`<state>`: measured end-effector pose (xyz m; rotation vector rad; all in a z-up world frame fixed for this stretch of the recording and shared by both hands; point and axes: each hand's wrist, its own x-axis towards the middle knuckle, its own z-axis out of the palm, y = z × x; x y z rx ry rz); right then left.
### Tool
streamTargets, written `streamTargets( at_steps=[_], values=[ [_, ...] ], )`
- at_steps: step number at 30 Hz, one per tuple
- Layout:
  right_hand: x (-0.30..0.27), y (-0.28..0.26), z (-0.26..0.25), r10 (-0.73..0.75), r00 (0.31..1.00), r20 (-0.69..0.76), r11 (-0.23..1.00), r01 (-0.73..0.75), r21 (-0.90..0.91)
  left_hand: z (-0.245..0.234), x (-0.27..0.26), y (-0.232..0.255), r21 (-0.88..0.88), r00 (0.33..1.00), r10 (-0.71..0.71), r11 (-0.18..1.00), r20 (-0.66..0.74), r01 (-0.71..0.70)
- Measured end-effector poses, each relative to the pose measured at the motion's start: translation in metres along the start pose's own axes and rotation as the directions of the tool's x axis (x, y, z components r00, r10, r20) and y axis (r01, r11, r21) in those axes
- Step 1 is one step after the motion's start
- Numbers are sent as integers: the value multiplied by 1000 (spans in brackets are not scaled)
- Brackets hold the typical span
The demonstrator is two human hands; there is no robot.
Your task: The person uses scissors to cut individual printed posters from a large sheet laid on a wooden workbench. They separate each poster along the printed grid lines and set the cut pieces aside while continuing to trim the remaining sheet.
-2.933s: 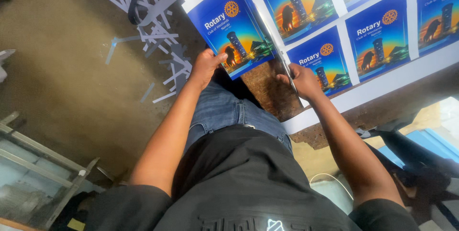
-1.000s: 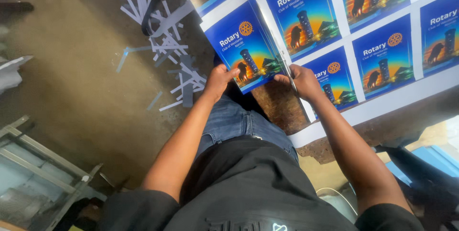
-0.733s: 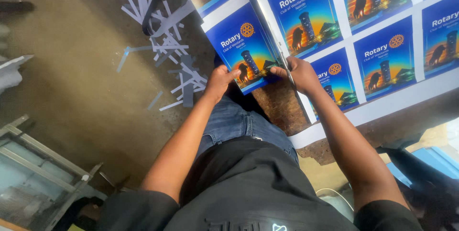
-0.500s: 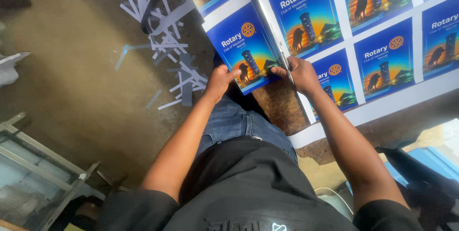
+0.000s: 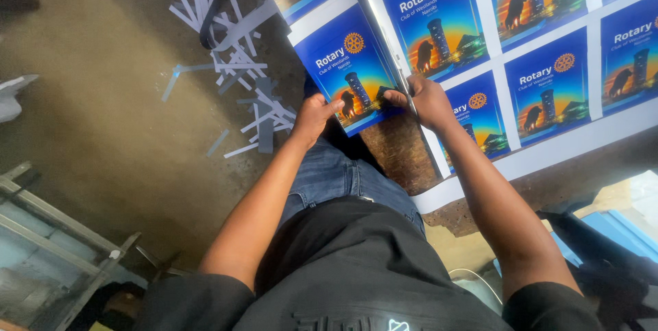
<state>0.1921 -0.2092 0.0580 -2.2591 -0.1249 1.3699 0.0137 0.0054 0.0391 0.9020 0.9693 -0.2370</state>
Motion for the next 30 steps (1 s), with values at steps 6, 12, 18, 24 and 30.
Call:
streamTargets(
  at_steps=[6, 12, 18, 24, 30],
  values=[
    [0, 0, 1, 0, 1000, -7, 1000, 0, 6, -9, 7, -11, 47, 1000, 15, 999, -16, -15],
    [0, 0, 3, -9, 1000, -24, 1000, 9, 12, -6, 6, -10, 50, 1000, 10, 999, -8, -9],
    [3, 4, 5, -20, 999, -25, 1000, 20, -2, -14, 12, -22, 63, 1000, 12, 998, 2, -12],
    [6, 12, 4, -23, 1000, -17, 1000, 23, -16, -7, 5, -19, -8, 1000, -3, 1000, 16, 3],
    [-1, 13, 1, -17, 999, 36, 1000, 17, 6, -11, -9, -19, 57, 999, 43, 998, -22, -42]
  ],
)
